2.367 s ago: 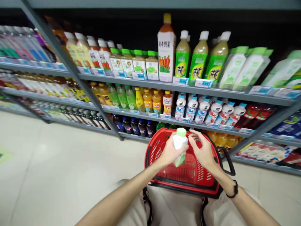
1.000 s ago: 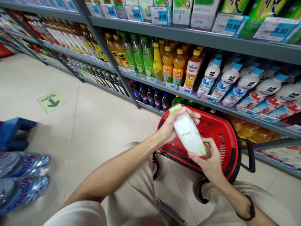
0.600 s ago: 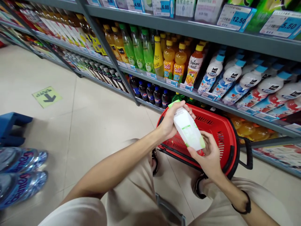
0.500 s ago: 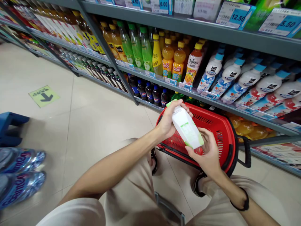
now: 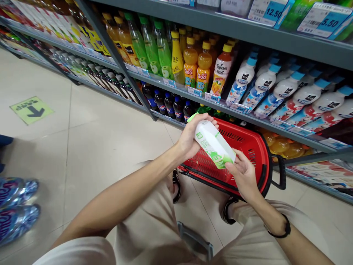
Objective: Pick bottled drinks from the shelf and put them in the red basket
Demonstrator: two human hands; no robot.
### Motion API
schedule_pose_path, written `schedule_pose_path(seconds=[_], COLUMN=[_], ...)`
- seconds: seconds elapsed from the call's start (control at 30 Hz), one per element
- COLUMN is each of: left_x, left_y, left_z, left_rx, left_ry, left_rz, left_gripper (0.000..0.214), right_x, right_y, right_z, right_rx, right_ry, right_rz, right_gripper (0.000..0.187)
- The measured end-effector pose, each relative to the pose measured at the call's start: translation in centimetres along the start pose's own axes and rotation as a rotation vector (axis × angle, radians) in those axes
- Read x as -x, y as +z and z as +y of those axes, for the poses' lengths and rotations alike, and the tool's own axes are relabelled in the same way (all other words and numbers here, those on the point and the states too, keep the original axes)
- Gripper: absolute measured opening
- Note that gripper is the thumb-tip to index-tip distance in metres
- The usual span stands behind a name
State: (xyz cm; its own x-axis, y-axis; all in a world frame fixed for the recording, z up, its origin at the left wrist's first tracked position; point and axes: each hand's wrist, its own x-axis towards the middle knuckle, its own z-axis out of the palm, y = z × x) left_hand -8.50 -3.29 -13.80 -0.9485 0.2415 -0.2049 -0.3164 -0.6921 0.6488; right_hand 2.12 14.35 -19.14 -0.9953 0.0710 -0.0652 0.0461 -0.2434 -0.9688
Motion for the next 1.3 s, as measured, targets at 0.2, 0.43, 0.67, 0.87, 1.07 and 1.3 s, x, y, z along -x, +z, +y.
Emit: schedule_pose_path(seconds=[0.2,0.43,0.67,0.87,1.07,1.3], left_x=[0.3,0.2,0.2,0.1,-0.3,0.0], left_y=[0.3,0.1,0.1,-0.1,-0.3,0.2], left_z=[-0.3,-0.3,0.1,-0.1,-0.5,-0.2], left_rx=[0.031,0.045,0.102,0.08,0.039,0.012], left_ry=[-0.026,-0.012,-0.046,-0.036,-0.063,-0.021], left_rz=[-0.046,0.028,-0.024,-0.028,0.051,0.05], left_gripper=[0.023,0.013,0.013,0.013,0.019,0.026], right_x=[0.0,-0.1,0.8,0.5,-0.2,0.2], right_y=[-0.1,0.3,0.7,-0.3,-1.4,-0.6], right_z=[0.2,0.0,0.0,0.3,0.5,0.4], right_rx=[-0.161,-0.134,0.06,0.454,0.794,0.287], right_ry=[0.172,0.188,0.02,-0.331,-0.62,-0.189], right_rz=[-0.027,-0.07,-0.133,-0.091,-0.054,-0.017], right_gripper=[0.048,0.051,0.062,0.07,0.064,0.062])
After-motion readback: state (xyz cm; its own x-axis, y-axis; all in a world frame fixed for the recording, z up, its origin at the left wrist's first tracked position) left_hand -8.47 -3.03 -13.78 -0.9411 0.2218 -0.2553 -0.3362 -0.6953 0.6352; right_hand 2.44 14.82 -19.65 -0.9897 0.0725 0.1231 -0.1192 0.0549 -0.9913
